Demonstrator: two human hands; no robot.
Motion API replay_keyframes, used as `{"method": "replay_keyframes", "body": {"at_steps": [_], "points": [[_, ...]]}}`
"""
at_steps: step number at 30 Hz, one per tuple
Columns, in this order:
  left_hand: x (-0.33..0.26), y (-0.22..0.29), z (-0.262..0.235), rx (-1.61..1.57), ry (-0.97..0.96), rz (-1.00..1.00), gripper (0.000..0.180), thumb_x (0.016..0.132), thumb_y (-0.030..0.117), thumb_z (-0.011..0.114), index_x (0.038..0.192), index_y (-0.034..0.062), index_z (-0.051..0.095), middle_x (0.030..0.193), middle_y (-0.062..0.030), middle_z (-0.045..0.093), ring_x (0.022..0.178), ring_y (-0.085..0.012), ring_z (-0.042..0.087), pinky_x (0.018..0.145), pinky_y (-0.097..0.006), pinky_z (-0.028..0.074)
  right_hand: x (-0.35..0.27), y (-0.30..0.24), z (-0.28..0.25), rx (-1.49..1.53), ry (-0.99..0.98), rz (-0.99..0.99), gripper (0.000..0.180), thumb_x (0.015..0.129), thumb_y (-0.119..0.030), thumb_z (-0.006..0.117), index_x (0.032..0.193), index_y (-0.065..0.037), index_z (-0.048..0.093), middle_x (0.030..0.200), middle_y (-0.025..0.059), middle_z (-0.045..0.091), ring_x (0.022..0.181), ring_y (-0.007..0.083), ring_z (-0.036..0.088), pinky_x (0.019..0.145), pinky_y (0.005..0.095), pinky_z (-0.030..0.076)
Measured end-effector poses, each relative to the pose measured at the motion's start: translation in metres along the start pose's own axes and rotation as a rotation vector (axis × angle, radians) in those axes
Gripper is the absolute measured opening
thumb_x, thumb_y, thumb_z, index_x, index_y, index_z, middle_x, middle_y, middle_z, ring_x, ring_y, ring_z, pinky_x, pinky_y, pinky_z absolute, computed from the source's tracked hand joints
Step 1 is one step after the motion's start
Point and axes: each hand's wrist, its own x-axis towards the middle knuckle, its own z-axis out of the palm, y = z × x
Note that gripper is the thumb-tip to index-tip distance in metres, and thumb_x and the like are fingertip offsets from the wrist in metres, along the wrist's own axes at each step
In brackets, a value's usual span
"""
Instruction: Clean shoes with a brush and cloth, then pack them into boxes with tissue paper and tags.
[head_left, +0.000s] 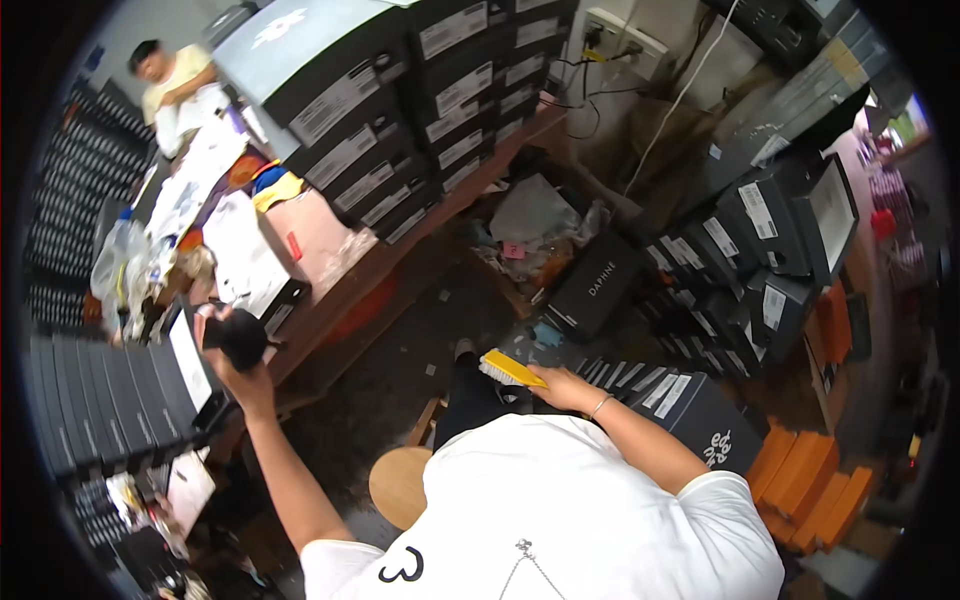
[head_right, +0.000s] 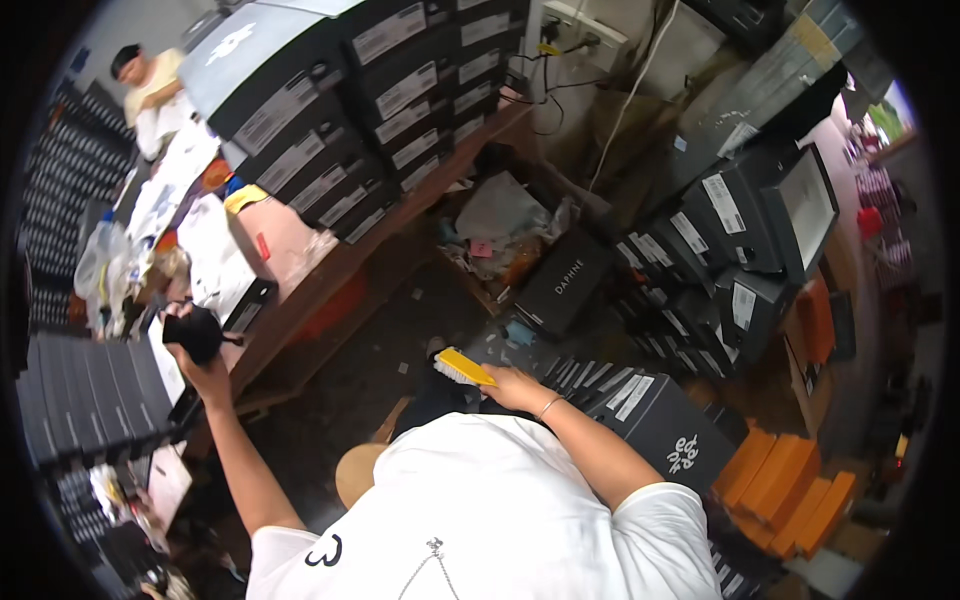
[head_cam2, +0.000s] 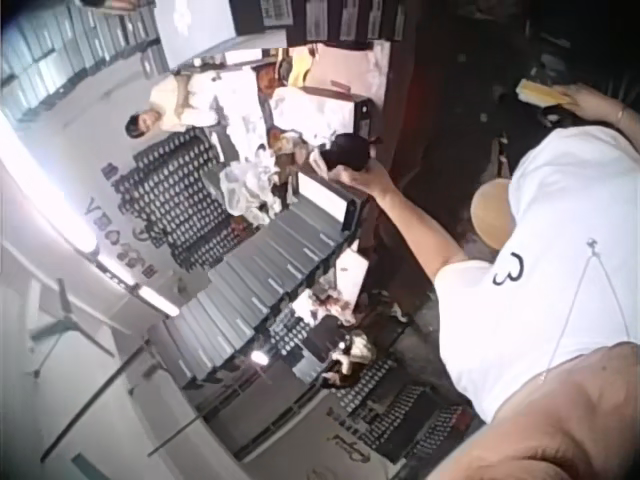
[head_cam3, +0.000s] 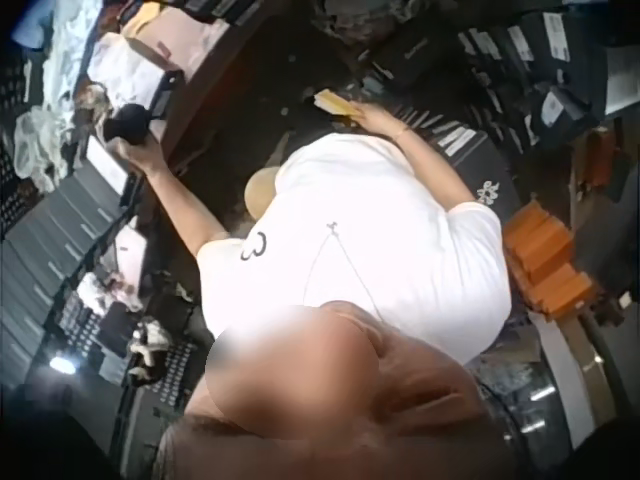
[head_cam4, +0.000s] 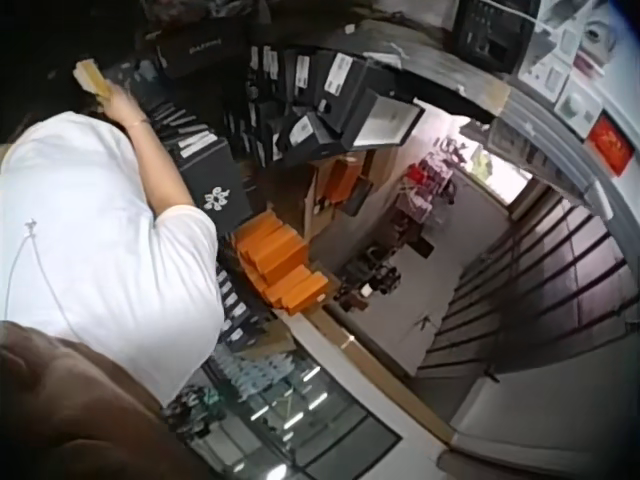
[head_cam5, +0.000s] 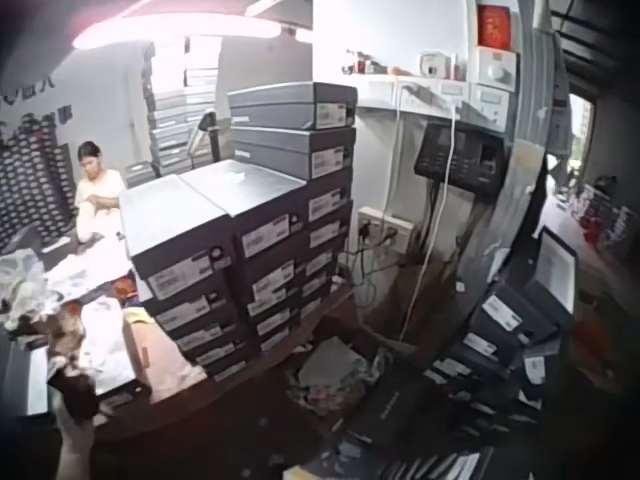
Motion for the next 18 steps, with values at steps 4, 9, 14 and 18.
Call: {"method": "replay_keyframes", "body": {"at_steps": [4, 9, 14, 18], "points": [[0.045, -0.1, 0.044, 0.652, -0.305, -0.082, 0.077, 0.073, -0.007, 0.062, 0.143, 0.0157, 0.037, 0.141, -0.0161, 0.039, 0.135, -0.0398, 0.03, 0.112, -0.053, 0.02, 0.024, -0.001, 0.01, 0.132, 0.008, 0.068, 0.053, 0.091, -0.032, 0.058, 0.132, -0.002, 0.046, 0.122, 0.0234, 0.058, 0.111, 0.0383, 0.056, 0.095, 0.0402, 0.045], [0.052, -0.052, 0.117, -0.174, -0.367, -0.233, 0.042, 0.081, -0.002, 0.055, 0.122, 0.0049, 0.057, 0.107, -0.0168, 0.063, 0.104, -0.029, 0.06, 0.091, -0.038, 0.045, 0.03, -0.007, 0.01, 0.229, 0.132, 0.284, 0.055, 0.089, -0.032, 0.059, 0.134, -0.004, 0.045, 0.122, 0.0239, 0.058, 0.113, 0.04, 0.055, 0.096, 0.0421, 0.044], [-0.027, 0.059, 0.195, -0.566, -0.87, -0.192, 0.03, 0.075, -0.003, 0.06, 0.104, -0.0009, 0.064, 0.098, -0.0182, 0.065, 0.094, -0.0318, 0.064, 0.079, -0.038, 0.051, 0.03, 0.043, 0.069, 0.259, 0.152, 0.368, 0.067, 0.087, -0.028, 0.061, 0.144, -0.009, 0.031, 0.118, 0.0244, 0.06, 0.109, 0.0434, 0.056, 0.095, 0.0452, 0.044], [-0.084, 0.116, 0.199, -0.581, -1.353, -0.035, 0.031, 0.082, 0.011, 0.065, 0.111, 0.0012, 0.062, 0.1, -0.0195, 0.063, 0.094, -0.0369, 0.061, 0.082, -0.041, 0.05, 0.048, 0.072, 0.072, 0.359, 0.302, 0.21, 0.07, 0.081, -0.02, 0.06, 0.145, -0.013, 0.032, 0.113, 0.0254, 0.061, 0.105, 0.0417, 0.058, 0.092, 0.046, 0.046]]}}
